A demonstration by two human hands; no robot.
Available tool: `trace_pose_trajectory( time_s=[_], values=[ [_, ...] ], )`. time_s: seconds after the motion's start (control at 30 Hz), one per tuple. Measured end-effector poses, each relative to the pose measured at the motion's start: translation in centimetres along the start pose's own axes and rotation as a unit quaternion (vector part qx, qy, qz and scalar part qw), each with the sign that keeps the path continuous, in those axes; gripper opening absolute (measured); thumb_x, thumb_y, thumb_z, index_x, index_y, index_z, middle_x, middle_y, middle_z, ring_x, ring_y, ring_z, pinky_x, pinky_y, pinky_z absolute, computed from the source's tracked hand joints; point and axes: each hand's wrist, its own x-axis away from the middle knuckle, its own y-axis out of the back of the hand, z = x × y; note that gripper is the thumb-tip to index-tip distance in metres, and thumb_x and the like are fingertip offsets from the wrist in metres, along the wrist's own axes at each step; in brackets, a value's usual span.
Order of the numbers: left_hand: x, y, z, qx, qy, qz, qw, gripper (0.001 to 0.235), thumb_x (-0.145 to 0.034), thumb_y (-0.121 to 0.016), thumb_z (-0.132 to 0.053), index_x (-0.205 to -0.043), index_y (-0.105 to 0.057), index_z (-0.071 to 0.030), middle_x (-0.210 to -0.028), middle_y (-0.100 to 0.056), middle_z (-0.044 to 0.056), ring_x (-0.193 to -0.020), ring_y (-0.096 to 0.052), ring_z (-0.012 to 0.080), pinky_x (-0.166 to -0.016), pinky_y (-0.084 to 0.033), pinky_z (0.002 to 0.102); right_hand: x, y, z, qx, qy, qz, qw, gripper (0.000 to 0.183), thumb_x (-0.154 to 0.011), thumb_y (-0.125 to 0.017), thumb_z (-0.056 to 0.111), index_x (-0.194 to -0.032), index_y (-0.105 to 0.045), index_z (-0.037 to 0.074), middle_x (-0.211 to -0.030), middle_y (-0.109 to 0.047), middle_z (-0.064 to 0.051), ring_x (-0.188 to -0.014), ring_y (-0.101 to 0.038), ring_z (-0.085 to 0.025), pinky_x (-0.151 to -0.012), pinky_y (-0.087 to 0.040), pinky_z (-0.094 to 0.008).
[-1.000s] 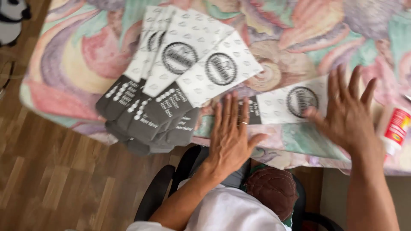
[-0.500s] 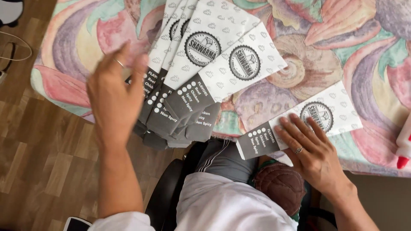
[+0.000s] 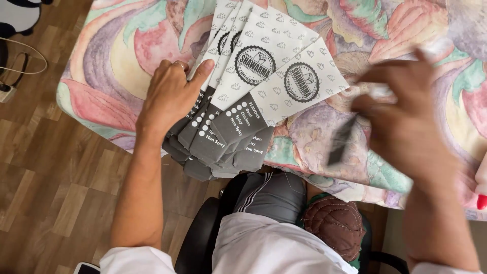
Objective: The person assembles shawarma food packages by applying glue to the edges of printed wrappers and folding them into pouches. They handle multiple wrappers, apply glue with a bottle, and press the edges to seal each package.
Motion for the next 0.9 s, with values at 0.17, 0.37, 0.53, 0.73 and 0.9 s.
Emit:
trace_pose_trajectory(
  time_s=[0.17,0.37,0.53,0.73,0.9],
  values=[
    [-0.3,0.4,-0.9,0.021,0.027,-0.008,0.999,0.086,-0.089,-0.034,-0.082,-0.109,-0.046,0.001,-0.112,-0.061,0.024,-0.105,-0.058,0.0351,-0.092,-0.047,0.056,-8.6,-7.1,6.6,-0.101,0.125,0.073,0.984,0.009,-0.086,-0.073,-0.004,-0.079,-0.067,-0.003,-0.129,-0.060,-0.018,-0.138,-0.048,-0.042,-0.121,-0.027,-0.070],
    [-1.4,0.3,-0.5,-0.035,0.011,0.030,0.999,0.078,-0.075,-0.040,-0.093,-0.056,-0.026,-0.018,-0.046,-0.028,-0.006,-0.041,-0.029,0.0116,-0.052,-0.039,0.036,-6.6,-10.7,7.1,-0.110,-0.005,-0.004,0.994,0.072,-0.091,-0.071,-0.004,-0.153,-0.042,0.017,-0.163,-0.036,-0.022,-0.154,-0.031,-0.044,-0.129,-0.019,-0.069],
    [-1.1,0.1,-1.9,-0.114,0.020,0.054,0.992,0.104,-0.060,-0.061,-0.096,-0.099,-0.060,0.000,-0.132,-0.056,0.024,-0.122,-0.054,0.0419,-0.096,-0.048,0.057,-1.3,-12.0,8.0,-0.075,-0.203,-0.065,0.974,0.083,-0.114,-0.059,0.037,-0.168,0.000,0.015,-0.172,-0.008,-0.028,-0.164,-0.001,-0.040,-0.133,-0.010,-0.070],
    [-0.4,-0.1,-3.2,-0.040,-0.020,0.032,0.998,0.078,-0.068,-0.083,-0.073,-0.089,-0.060,-0.001,-0.116,-0.065,0.024,-0.129,-0.049,0.0405,-0.095,-0.047,0.052,-3.2,-15.5,8.2,-0.187,-0.284,0.103,0.935,0.097,-0.108,-0.048,0.055,-0.162,0.017,0.007,-0.164,0.030,-0.023,-0.154,0.022,-0.040,-0.127,0.002,-0.057],
    [0.2,2.2,-4.8,0.052,0.052,0.073,0.995,0.057,-0.070,-0.082,-0.055,-0.109,-0.070,-0.015,-0.104,-0.071,-0.003,-0.103,-0.064,0.0136,-0.086,-0.046,0.031,-4.1,-16.7,7.9,-0.253,-0.193,-0.064,0.946,0.097,-0.110,-0.066,0.042,-0.169,0.008,0.023,-0.172,0.025,-0.017,-0.160,0.023,-0.047,-0.131,-0.011,-0.071]
  ],
)
